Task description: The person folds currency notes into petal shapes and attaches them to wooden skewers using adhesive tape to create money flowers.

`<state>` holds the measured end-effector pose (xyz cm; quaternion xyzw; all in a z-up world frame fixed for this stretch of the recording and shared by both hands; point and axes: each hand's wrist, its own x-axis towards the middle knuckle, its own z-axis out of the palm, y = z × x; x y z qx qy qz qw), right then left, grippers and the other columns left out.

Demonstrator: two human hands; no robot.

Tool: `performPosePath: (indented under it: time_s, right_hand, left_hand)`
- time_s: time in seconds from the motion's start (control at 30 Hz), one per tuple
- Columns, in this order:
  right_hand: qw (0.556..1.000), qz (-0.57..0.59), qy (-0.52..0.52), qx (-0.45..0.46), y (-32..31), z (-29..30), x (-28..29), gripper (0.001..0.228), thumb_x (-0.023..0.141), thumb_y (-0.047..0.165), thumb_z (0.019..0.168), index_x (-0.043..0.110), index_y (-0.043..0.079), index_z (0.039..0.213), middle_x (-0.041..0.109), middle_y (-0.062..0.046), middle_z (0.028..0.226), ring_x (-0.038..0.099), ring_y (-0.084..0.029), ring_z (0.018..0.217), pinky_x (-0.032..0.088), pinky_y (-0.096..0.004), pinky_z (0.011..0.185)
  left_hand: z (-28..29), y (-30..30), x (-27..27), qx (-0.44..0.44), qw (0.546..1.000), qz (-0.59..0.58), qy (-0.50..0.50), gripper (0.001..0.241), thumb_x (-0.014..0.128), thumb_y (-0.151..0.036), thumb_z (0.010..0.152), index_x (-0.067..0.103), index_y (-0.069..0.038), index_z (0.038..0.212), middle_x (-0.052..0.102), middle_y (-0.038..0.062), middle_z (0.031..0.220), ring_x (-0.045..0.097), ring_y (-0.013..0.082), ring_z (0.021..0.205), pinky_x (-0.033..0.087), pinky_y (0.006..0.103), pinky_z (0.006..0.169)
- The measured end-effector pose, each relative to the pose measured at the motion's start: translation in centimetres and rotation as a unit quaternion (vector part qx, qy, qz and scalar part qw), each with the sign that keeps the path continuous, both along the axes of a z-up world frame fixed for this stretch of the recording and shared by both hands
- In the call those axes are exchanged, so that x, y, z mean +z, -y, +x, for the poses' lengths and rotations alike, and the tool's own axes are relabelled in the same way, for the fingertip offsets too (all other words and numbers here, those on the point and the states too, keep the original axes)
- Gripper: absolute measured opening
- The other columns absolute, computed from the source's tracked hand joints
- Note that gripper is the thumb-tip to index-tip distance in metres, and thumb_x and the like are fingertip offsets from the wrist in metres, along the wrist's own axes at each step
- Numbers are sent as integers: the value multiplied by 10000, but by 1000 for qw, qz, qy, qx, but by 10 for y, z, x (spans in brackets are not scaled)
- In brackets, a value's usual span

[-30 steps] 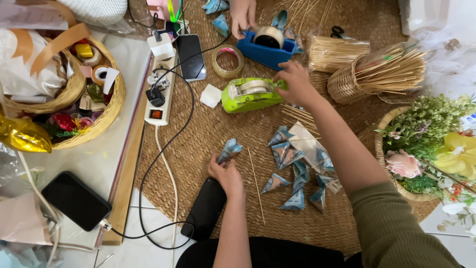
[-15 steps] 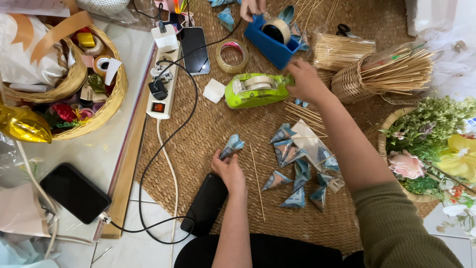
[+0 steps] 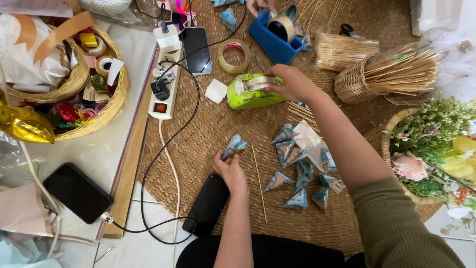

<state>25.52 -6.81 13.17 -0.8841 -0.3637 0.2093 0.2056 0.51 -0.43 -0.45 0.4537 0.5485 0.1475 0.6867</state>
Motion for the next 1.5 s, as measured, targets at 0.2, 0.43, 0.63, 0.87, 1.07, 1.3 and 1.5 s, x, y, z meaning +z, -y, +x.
performPosePath:
  time_s: [0.2,0.43,0.63,0.87,1.07,1.3,1.5]
  right_hand:
    - [994,52,-86,-33,3,-9,29,299,597,118,951,577,-35,1208,599,-231,1165,528,-410,1181,387,-591,1016]
    - [997,67,-25,-14,5,12,-4,251,574,95,972,589,-31,1189,634,-211,1103,595,-393,1078,457,-560,946]
    - [998,45,-41,-6,5,5,4,260,637,176,938,622,41,1160,629,-154,1124,587,-346,1114,454,-525,980]
    - [996,-42,20,73,-3,9,3,367,680,64,842,549,0,1179,551,-181,1099,577,-390,1053,486,-556,885]
    - [991,-74,44,98,-12,10,15,354,679,73,827,561,-3,1153,543,-176,1083,605,-388,990,509,-525,815]
    - [983,-84,72,145,-21,7,34,336,667,79,821,617,-11,1141,550,-186,1072,629,-397,910,527,-533,731]
    - [985,-39,80,148,-28,20,39,368,758,207,809,690,51,1135,594,-101,1031,633,-305,876,520,-401,739]
  left_hand:
    - [0,-1,1,-3,1000,-15,1,509,634,-38,823,458,-61,1300,293,180,1348,473,290,1155,421,406,1011]
    - [-1,2,-8,8,1000,-3,7,518,645,-46,804,477,-65,1293,315,182,1318,499,280,1114,449,381,974]
    - [0,3,-21,15,1000,4,11,528,651,-40,788,483,-51,1288,329,203,1305,511,294,1097,461,384,953]
    - [0,5,-29,24,1000,-13,11,529,651,-40,796,486,-70,1297,333,173,1307,517,271,1104,460,369,955]
    - [2,5,-30,24,1000,-15,11,529,643,-32,803,477,-57,1305,337,184,1296,519,274,1098,460,375,953]
    - [2,9,-29,18,999,18,18,543,648,-31,794,472,-44,1307,337,206,1281,537,296,1073,473,374,936]
    - [5,-7,41,-51,971,230,-40,637,691,-65,813,402,-182,1369,236,122,1375,441,329,1240,470,335,1001]
